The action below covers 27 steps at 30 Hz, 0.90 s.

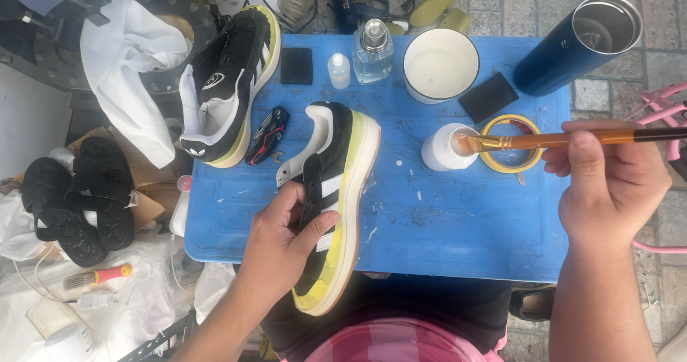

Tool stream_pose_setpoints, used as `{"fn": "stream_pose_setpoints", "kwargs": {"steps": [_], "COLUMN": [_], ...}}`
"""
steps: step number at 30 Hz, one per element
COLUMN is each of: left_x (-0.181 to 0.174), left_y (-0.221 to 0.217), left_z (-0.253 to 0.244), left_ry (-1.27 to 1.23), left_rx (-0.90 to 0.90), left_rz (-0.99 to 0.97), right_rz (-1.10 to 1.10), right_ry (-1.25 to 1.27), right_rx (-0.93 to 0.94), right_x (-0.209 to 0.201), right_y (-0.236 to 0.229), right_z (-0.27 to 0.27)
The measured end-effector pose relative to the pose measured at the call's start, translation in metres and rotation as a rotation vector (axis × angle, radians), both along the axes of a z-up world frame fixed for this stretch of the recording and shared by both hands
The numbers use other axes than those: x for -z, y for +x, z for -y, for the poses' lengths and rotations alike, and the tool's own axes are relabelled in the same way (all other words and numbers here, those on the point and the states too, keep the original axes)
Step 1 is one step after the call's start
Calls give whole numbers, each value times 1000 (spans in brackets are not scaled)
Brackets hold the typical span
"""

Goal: The person paints the sole of a black and white sneaker with a white substance using a brush. They repeatedly dip the brush into a container and apply the paint to the midsole area, rotating the shoe to cover different sections.

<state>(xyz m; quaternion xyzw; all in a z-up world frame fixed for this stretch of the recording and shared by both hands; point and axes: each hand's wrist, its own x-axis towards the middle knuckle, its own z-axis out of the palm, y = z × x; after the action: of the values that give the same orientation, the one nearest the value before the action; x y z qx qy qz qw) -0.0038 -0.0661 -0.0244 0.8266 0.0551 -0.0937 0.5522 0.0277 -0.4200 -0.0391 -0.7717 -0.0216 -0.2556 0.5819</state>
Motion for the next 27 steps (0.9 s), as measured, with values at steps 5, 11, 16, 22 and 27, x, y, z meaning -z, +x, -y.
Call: {"fn": "stream_pose_setpoints", "kwargs": {"steps": [5, 11, 16, 22, 27], "left_x": [6, 8, 14, 24, 30], "left_y": [0, 2, 2, 5, 8], "left_z": [6, 9, 12, 11, 7], "left_ry": [-151, -163, -223, -353, -416], "left_rx": [-11, -36, -41, -69, -53], "left_rz": [-36, -46, -40, -46, -37], "right_rz": [-6, -59, -124, -96, -132], "right_ry": [212, 630, 819, 883, 786], "right_rx": [-3, -65, -44, -141, -272], "right_x": [28, 51, 58, 68, 77], "right_y": [-2, -2, -8, -36, -63], "right_z": [13, 33, 40, 20, -17]}}
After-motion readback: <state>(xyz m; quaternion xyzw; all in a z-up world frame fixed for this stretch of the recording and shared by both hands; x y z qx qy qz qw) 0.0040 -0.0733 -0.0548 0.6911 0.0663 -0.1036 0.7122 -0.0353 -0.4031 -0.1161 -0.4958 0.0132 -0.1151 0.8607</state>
